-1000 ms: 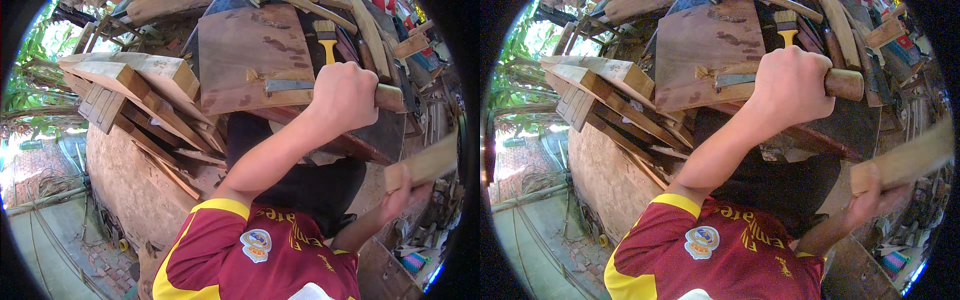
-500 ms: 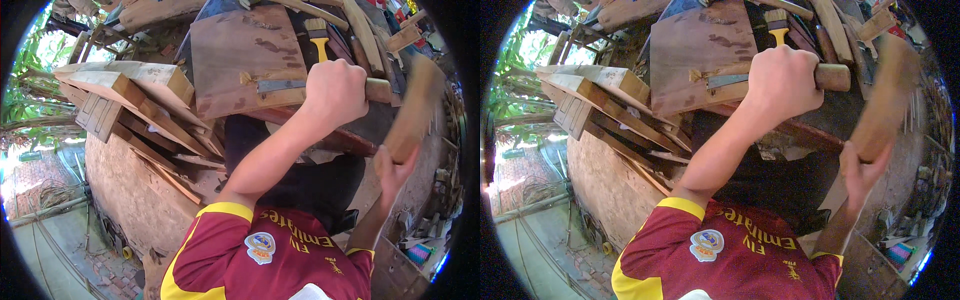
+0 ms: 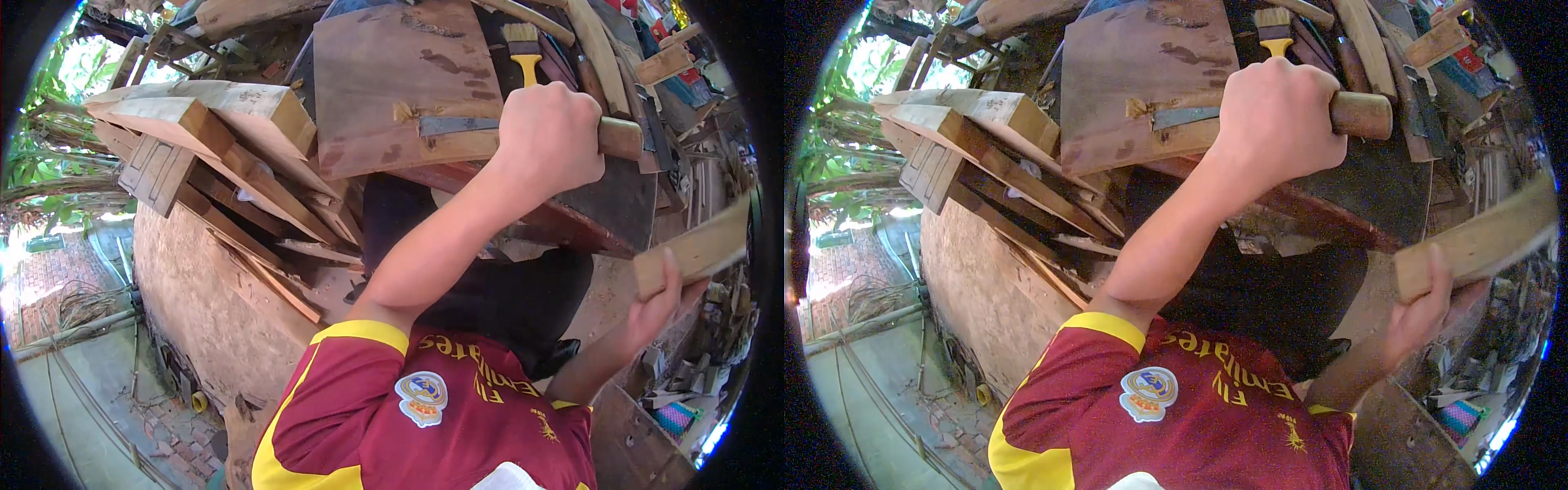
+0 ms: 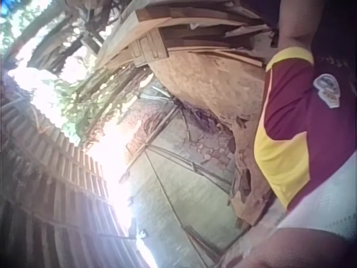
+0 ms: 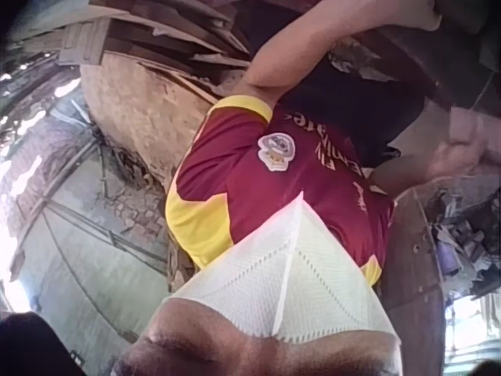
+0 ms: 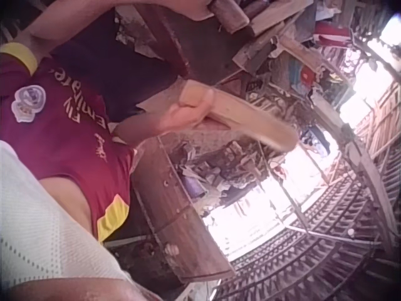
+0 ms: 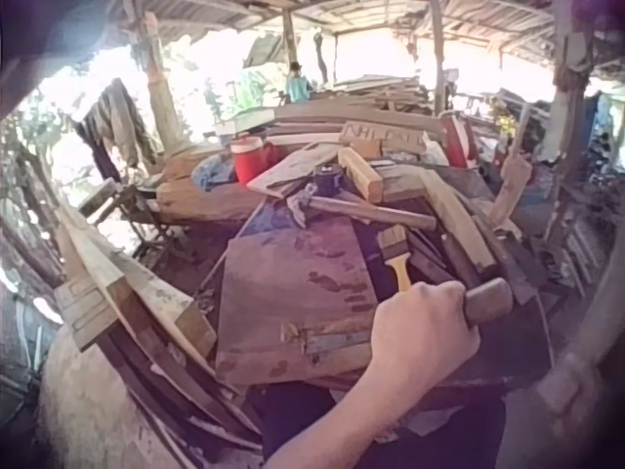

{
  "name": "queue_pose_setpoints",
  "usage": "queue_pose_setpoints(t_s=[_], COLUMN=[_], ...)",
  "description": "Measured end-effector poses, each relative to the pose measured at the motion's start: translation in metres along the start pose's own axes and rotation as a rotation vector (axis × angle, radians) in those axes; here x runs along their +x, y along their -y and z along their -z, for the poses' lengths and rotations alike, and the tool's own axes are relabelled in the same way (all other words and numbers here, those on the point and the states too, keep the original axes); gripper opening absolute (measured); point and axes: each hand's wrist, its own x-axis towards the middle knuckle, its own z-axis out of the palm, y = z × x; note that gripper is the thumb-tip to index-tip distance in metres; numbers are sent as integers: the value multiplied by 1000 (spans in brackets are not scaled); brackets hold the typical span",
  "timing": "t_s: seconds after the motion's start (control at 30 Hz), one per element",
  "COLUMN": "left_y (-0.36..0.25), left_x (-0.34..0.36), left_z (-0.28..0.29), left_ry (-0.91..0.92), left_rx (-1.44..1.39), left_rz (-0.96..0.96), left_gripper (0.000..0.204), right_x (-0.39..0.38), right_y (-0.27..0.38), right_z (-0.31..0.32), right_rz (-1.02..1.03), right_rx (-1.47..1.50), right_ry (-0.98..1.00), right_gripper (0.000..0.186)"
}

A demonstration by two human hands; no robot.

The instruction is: The person uses a chisel and mallet to carve a small wooden block, then switches to sanding a larger wooden board with sandpaper. The person holds the chisel with the left hand and strikes it with a mallet in the right hand, then sands the board by hand.

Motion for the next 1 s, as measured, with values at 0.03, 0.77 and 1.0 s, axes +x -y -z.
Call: queue_pose_setpoints(t_s=[0.03, 0.77, 1.0], left_y=[0, -11, -17], left_x=[-1, -24, -24], left_z=[0, 3, 5], left_ry=[0, 11, 8], left_rx=[-1, -111, -136], left_rz=[15, -67, -35], left_gripper=[22, 16, 17], right_x=[-6, -43, -40], right_y=[-5, -25, -22], right_z=[-16, -4, 7], right_rz=[-18, 0, 100], right_rx=[38, 525, 382], right_ry=[-84, 452, 374], right_gripper=[89, 67, 67])
